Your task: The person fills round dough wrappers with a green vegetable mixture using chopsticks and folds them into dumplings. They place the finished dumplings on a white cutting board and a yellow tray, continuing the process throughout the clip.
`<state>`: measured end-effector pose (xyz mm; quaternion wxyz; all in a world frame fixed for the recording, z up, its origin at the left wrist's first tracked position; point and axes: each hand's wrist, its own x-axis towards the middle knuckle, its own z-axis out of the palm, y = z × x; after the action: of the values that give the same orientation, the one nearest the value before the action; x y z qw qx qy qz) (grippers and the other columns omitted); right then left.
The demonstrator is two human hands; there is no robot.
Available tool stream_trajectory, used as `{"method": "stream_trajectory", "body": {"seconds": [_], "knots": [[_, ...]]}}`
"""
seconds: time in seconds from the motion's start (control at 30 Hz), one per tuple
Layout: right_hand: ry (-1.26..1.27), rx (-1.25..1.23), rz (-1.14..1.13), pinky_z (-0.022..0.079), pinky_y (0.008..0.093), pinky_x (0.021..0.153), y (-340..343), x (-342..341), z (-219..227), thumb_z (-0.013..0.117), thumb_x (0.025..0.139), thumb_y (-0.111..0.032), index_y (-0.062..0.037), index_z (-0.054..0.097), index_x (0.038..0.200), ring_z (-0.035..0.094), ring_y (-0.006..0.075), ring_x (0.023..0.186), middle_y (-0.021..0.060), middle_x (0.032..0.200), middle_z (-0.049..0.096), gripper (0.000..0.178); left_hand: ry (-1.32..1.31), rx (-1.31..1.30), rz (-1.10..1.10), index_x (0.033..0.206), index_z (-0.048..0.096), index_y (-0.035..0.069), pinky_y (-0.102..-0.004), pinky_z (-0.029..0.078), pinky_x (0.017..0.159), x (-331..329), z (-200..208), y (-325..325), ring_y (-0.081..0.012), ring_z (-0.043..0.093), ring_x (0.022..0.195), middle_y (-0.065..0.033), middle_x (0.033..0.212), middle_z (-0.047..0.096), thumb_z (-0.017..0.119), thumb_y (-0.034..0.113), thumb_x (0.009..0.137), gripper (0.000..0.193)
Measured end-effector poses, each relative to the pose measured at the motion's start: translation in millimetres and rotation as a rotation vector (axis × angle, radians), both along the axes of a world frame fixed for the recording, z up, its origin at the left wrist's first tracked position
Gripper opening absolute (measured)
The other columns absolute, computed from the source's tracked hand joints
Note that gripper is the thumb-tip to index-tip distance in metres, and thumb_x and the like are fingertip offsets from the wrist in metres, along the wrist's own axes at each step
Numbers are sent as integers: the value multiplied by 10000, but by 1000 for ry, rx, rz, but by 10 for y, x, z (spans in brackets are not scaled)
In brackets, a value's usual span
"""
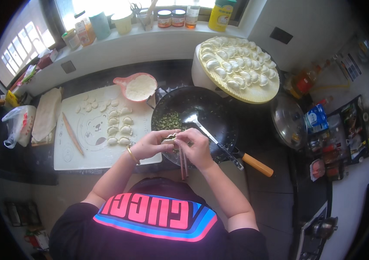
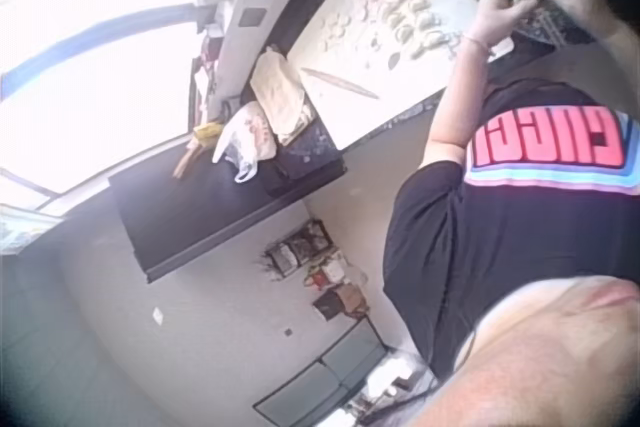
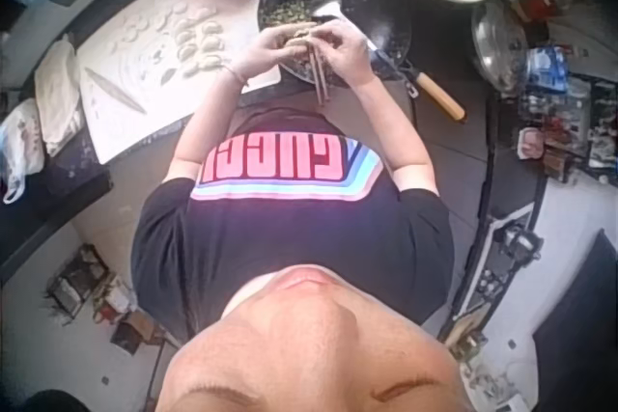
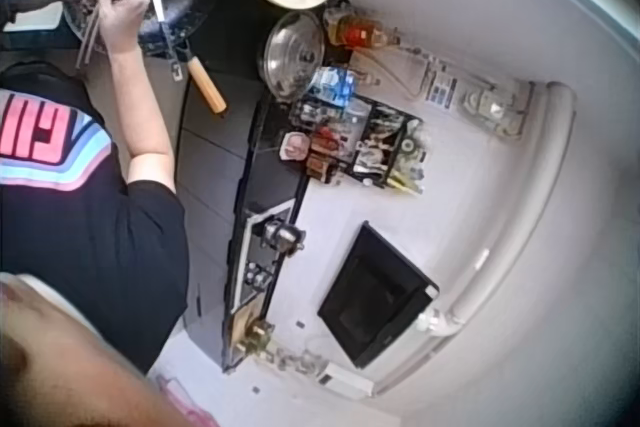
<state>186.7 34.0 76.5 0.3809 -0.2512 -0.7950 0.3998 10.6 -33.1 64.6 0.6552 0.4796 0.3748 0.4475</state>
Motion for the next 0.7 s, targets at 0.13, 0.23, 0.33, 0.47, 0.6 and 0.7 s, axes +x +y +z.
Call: {"method": "stream_trajectory", "body": {"seconds": [0.13,0.23,0.33,0.47,0.6,0.7], "knots": [[20,-44,13,475,273,632,40,3,62,676,697,-30,-6,623,830,587,176,693,96,842,592,145,188,70,-25,1374,224,30,-251,455,837,-11,-9,11,-82,516,976,-70,1132,543,514,95,889,568],[-37,-12,79,470,284,671,82,20,72,678,689,-36,-10,625,828,583,188,757,95,860,590,150,222,141,27,1393,154,45,-245,453,817,9,-17,-23,-77,519,939,-54,1099,564,498,110,901,605],[-78,12,162,461,294,706,151,37,48,677,682,-35,-12,634,803,572,208,795,93,845,598,131,274,189,13,1395,149,54,-246,455,793,9,-7,-15,-80,530,914,-53,1082,576,498,123,902,608],[-8,-12,90,457,298,702,135,12,12,671,683,-27,-12,640,761,571,225,774,95,819,610,85,532,459,149,1298,377,38,-251,475,712,32,-2,32,-112,584,840,-96,1027,607,531,118,876,457],[35,32,-58,460,300,688,52,-24,-62,666,690,-24,-12,641,750,571,221,771,95,815,612,67,642,561,348,1092,581,6,-264,492,614,151,11,18,-160,627,702,-126,884,638,566,110,842,271],[61,36,-198,464,306,681,-34,-94,-209,664,698,-26,-10,641,755,570,222,765,95,827,610,63,706,581,448,1045,603,-3,-262,506,598,190,-109,48,-149,625,648,-102,805,654,562,133,856,237]]}}
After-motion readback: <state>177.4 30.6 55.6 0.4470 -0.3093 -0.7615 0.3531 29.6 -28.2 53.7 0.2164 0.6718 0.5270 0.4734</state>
